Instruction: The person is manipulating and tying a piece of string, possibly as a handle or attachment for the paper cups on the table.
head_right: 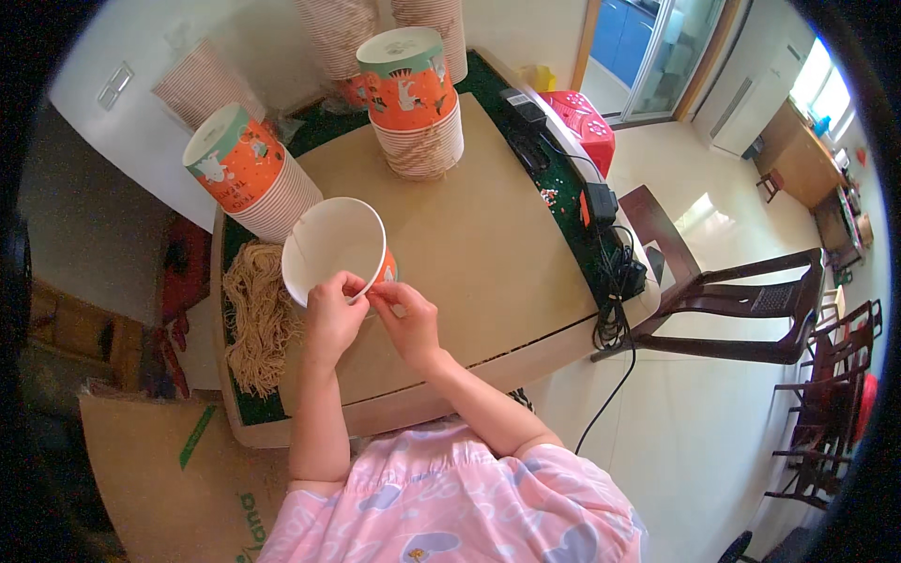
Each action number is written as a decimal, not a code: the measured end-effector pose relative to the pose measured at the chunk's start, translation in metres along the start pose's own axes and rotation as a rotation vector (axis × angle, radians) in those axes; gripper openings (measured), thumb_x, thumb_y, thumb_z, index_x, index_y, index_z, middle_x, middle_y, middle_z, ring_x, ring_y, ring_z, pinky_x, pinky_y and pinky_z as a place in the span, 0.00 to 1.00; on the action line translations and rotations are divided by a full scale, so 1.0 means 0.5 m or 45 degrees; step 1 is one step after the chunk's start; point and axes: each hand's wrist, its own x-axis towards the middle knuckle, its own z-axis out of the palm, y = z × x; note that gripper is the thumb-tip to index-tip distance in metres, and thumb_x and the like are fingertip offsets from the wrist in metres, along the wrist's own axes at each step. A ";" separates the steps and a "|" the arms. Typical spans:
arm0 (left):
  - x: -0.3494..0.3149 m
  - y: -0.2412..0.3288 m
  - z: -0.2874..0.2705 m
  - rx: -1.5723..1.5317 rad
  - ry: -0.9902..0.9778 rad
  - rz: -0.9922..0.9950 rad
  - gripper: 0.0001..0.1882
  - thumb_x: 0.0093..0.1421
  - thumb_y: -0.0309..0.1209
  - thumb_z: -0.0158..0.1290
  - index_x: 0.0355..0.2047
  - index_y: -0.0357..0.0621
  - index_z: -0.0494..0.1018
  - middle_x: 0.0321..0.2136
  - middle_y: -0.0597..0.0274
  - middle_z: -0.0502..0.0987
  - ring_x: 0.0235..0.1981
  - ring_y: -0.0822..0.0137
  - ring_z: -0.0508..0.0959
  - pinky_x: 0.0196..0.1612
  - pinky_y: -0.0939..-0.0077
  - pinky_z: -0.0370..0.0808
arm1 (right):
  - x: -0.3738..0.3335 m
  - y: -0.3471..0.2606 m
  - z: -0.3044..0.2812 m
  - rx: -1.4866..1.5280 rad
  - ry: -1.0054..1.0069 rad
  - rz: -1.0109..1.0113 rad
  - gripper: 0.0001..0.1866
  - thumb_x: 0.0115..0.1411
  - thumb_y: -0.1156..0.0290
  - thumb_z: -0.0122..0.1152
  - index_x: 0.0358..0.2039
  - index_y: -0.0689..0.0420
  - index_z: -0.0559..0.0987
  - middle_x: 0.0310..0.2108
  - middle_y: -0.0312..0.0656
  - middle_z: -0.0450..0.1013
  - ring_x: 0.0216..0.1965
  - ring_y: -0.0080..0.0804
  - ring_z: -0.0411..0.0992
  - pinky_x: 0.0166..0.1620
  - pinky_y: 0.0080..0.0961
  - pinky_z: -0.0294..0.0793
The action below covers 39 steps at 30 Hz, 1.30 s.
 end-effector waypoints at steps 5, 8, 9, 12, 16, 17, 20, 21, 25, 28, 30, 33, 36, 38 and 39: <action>0.000 0.001 0.002 0.001 0.010 0.013 0.06 0.51 0.21 0.53 0.31 0.34 0.74 0.26 0.48 0.78 0.29 0.52 0.79 0.34 0.63 0.75 | 0.007 0.009 0.002 -0.085 -0.012 -0.166 0.06 0.55 0.79 0.63 0.34 0.63 0.78 0.31 0.40 0.77 0.33 0.23 0.75 0.39 0.20 0.76; -0.004 0.009 -0.001 -0.042 -0.033 0.000 0.06 0.52 0.21 0.53 0.32 0.34 0.73 0.30 0.47 0.78 0.32 0.52 0.79 0.35 0.62 0.75 | 0.011 -0.001 -0.002 -0.022 -0.073 -0.087 0.05 0.57 0.79 0.62 0.34 0.64 0.76 0.30 0.39 0.76 0.33 0.23 0.75 0.39 0.20 0.76; -0.007 0.008 0.002 -0.043 -0.033 -0.001 0.06 0.52 0.21 0.53 0.32 0.34 0.73 0.30 0.47 0.78 0.32 0.52 0.79 0.35 0.62 0.75 | 0.010 -0.005 -0.004 -0.023 -0.074 -0.086 0.05 0.57 0.79 0.62 0.34 0.64 0.76 0.30 0.39 0.76 0.33 0.23 0.75 0.39 0.20 0.76; -0.023 0.023 0.009 -0.130 0.195 0.174 0.07 0.53 0.19 0.54 0.34 0.35 0.73 0.33 0.49 0.77 0.34 0.53 0.79 0.34 0.65 0.76 | 0.008 0.003 -0.035 0.294 0.002 0.368 0.04 0.60 0.78 0.58 0.36 0.64 0.75 0.29 0.39 0.75 0.31 0.22 0.75 0.37 0.18 0.76; -0.063 0.026 -0.007 -0.133 0.418 0.385 0.05 0.55 0.18 0.54 0.33 0.36 0.74 0.33 0.55 0.76 0.31 0.61 0.77 0.33 0.73 0.76 | 0.002 0.013 -0.088 0.439 0.049 0.458 0.09 0.61 0.78 0.55 0.41 0.60 0.69 0.27 0.40 0.74 0.29 0.23 0.74 0.33 0.19 0.75; -0.074 0.020 -0.007 -0.210 0.388 0.403 0.05 0.55 0.18 0.54 0.33 0.36 0.75 0.32 0.57 0.76 0.30 0.64 0.77 0.32 0.76 0.75 | -0.005 0.010 -0.092 0.521 0.058 0.487 0.10 0.61 0.78 0.55 0.42 0.59 0.66 0.27 0.40 0.73 0.28 0.24 0.74 0.33 0.19 0.75; -0.102 0.030 0.002 -0.342 0.254 0.232 0.05 0.56 0.20 0.54 0.34 0.37 0.76 0.31 0.59 0.76 0.28 0.70 0.76 0.32 0.79 0.74 | -0.022 -0.009 -0.096 0.694 -0.032 0.504 0.11 0.62 0.78 0.53 0.42 0.56 0.63 0.27 0.40 0.73 0.30 0.26 0.74 0.33 0.20 0.74; -0.108 0.027 0.005 -0.394 0.190 0.190 0.05 0.57 0.20 0.54 0.35 0.37 0.76 0.31 0.60 0.75 0.28 0.71 0.76 0.32 0.80 0.73 | -0.026 -0.014 -0.096 0.693 -0.037 0.508 0.11 0.62 0.78 0.53 0.42 0.56 0.63 0.27 0.40 0.73 0.30 0.26 0.74 0.33 0.20 0.74; -0.118 -0.013 0.044 -0.676 0.084 0.045 0.09 0.58 0.21 0.54 0.40 0.39 0.77 0.32 0.63 0.75 0.29 0.75 0.75 0.32 0.82 0.72 | -0.038 -0.031 -0.105 0.846 -0.099 0.583 0.10 0.64 0.76 0.51 0.44 0.56 0.63 0.28 0.42 0.74 0.29 0.25 0.73 0.33 0.20 0.74; -0.120 -0.028 0.062 -0.758 -0.066 0.031 0.13 0.57 0.21 0.55 0.44 0.40 0.76 0.32 0.63 0.75 0.30 0.75 0.75 0.33 0.82 0.72 | -0.050 -0.036 -0.108 0.968 -0.185 0.632 0.11 0.64 0.76 0.51 0.45 0.55 0.63 0.28 0.42 0.74 0.29 0.25 0.73 0.32 0.19 0.73; -0.119 -0.014 0.052 -0.712 -0.159 -0.021 0.15 0.57 0.19 0.53 0.46 0.38 0.75 0.35 0.65 0.76 0.37 0.76 0.75 0.37 0.84 0.72 | -0.055 -0.033 -0.114 1.015 -0.224 0.643 0.11 0.64 0.76 0.51 0.45 0.54 0.63 0.28 0.42 0.74 0.28 0.25 0.72 0.31 0.19 0.72; -0.121 -0.009 0.053 -0.584 -0.263 0.062 0.16 0.57 0.20 0.55 0.47 0.39 0.74 0.36 0.66 0.77 0.35 0.78 0.75 0.35 0.84 0.71 | -0.058 -0.034 -0.119 1.031 -0.207 0.639 0.12 0.64 0.76 0.51 0.46 0.54 0.63 0.29 0.42 0.75 0.28 0.24 0.72 0.32 0.18 0.72; -0.128 -0.020 0.064 -0.633 -0.358 -0.027 0.15 0.56 0.22 0.56 0.45 0.38 0.75 0.33 0.66 0.79 0.31 0.79 0.75 0.31 0.85 0.70 | -0.050 -0.047 -0.119 0.905 -0.160 0.638 0.14 0.63 0.76 0.53 0.48 0.55 0.64 0.30 0.42 0.75 0.29 0.24 0.73 0.34 0.18 0.72; -0.132 -0.048 0.078 -0.507 -0.382 0.008 0.10 0.55 0.25 0.57 0.38 0.36 0.76 0.27 0.62 0.79 0.23 0.73 0.75 0.28 0.80 0.71 | -0.040 -0.033 -0.130 0.724 -0.068 0.594 0.15 0.62 0.77 0.54 0.49 0.56 0.65 0.30 0.41 0.76 0.31 0.24 0.73 0.36 0.19 0.72; -0.134 -0.047 0.076 -0.509 -0.380 0.007 0.10 0.55 0.25 0.57 0.38 0.36 0.76 0.27 0.62 0.79 0.23 0.73 0.75 0.28 0.80 0.71 | -0.030 -0.025 -0.141 0.700 0.006 0.609 0.15 0.61 0.77 0.55 0.48 0.56 0.67 0.31 0.41 0.76 0.31 0.24 0.74 0.37 0.21 0.73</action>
